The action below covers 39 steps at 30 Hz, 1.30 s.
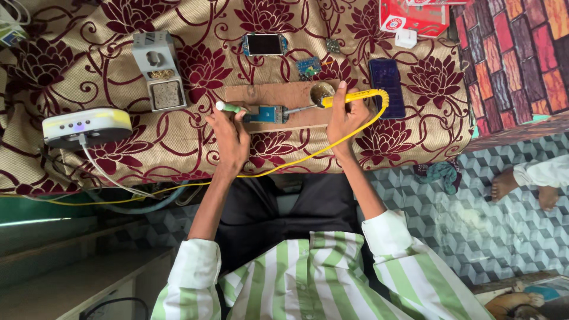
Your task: The person uses a soldering iron and solder wire to solder components on a blue circuit board. They repeatedly apply heat and solder to specific points on the board while holding it steady with the other hand.
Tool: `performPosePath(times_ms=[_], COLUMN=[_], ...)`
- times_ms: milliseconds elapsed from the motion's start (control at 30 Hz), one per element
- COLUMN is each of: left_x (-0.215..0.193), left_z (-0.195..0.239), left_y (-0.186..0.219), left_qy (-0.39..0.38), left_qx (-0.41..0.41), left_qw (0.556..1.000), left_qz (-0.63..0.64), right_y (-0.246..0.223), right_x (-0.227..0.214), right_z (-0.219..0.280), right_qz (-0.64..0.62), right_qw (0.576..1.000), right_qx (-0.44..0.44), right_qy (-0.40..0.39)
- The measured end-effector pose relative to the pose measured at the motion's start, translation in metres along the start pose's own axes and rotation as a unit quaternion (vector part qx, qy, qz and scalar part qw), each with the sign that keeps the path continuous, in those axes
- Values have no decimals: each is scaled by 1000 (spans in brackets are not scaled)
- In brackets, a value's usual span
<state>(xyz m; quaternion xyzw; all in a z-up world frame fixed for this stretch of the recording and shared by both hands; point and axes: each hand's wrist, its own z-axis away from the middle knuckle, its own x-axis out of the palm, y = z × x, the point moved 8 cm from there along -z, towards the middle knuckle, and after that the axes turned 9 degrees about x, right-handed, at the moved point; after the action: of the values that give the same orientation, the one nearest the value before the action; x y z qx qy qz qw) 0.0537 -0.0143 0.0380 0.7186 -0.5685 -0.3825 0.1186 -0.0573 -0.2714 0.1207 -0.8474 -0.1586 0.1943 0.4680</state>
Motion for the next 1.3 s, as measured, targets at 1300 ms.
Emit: performPosePath(times_ms=[1300], left_x=[-11], left_z=[13], left_y=[-4], left_qy=[107], left_qx=[45], left_qw=[977], left_qz=[-177], right_y=[73], right_x=[-75], right_z=[57], right_qz=[-107], right_qw=[984], right_qx=[108], right_qy=[96])
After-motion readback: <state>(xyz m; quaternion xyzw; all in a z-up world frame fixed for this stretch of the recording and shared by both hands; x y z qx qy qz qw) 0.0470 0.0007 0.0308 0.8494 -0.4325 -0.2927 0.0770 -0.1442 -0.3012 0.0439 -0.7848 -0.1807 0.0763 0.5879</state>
